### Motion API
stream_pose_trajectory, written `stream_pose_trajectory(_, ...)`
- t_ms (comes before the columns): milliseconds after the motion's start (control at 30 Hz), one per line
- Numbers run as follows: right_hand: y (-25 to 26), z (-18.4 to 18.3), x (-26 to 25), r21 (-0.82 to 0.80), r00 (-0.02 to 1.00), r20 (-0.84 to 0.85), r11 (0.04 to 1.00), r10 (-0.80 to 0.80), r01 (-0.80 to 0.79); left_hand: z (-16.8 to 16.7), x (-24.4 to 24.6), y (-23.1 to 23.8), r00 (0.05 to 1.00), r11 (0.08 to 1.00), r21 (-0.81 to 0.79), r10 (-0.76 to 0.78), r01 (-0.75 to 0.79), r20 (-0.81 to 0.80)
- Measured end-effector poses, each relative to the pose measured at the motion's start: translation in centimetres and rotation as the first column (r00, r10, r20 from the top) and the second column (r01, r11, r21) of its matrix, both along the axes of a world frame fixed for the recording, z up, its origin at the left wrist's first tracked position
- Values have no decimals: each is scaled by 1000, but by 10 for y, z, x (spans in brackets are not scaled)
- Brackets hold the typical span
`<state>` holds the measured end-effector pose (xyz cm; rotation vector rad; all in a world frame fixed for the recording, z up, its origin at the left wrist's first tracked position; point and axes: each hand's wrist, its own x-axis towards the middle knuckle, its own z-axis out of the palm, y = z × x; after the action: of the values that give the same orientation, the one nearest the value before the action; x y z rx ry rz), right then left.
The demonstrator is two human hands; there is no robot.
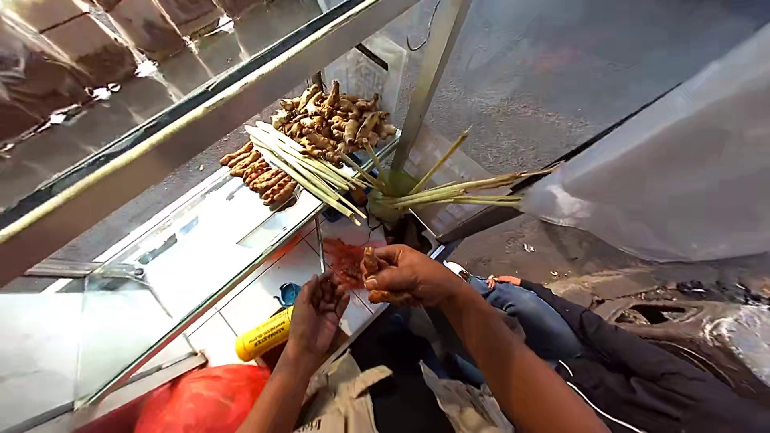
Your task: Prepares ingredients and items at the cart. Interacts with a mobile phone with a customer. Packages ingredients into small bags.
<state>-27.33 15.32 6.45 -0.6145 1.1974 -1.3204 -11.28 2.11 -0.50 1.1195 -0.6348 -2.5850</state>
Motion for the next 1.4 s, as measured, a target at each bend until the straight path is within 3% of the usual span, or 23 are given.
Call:
stream_pose_trajectory(67,-17,0,23,119,955,-293,990,-40,78,11,10,13,996,968,250,55,-35,-74)
stream_pose_trajectory(167,-33,-13,53,245,662,-744,958,89,147,20,20,19,982,894,447,61,25,-177)
stream_pose_trajectory(233,-35,-15,70,272,490,-855,952,172,139,21,26,16,972,885,461,54,60,-229)
stream_pose_trajectory(333,-33,-16,86,239,380,-907,964,180,114,19,30,10,958,887,454,60,78,-282)
stream_pose_trajectory(600,-32,-37,92,143,284,-952,985,111,94,8,27,12,932,858,512,221,-45,-288)
stream_pose_trajectory(800,-33,-45,90,124,284,-952,992,111,29,-5,28,15,920,898,438,200,-35,-336)
stream_pose_trajectory(1033,-27,-42,90,98,354,-930,995,97,-15,-39,41,11,812,915,364,74,176,-579)
stream_pose_trajectory(1233,-26,-32,100,60,291,-955,998,49,29,-37,44,16,811,944,326,159,41,-563)
stream_pose_trajectory(1300,-25,-30,101,42,306,-952,999,31,31,-36,44,19,764,932,353,169,82,-623)
stream_pose_trajectory(1400,-21,-26,101,0,405,-914,999,-18,45,-30,43,24,781,939,341,178,47,-599)
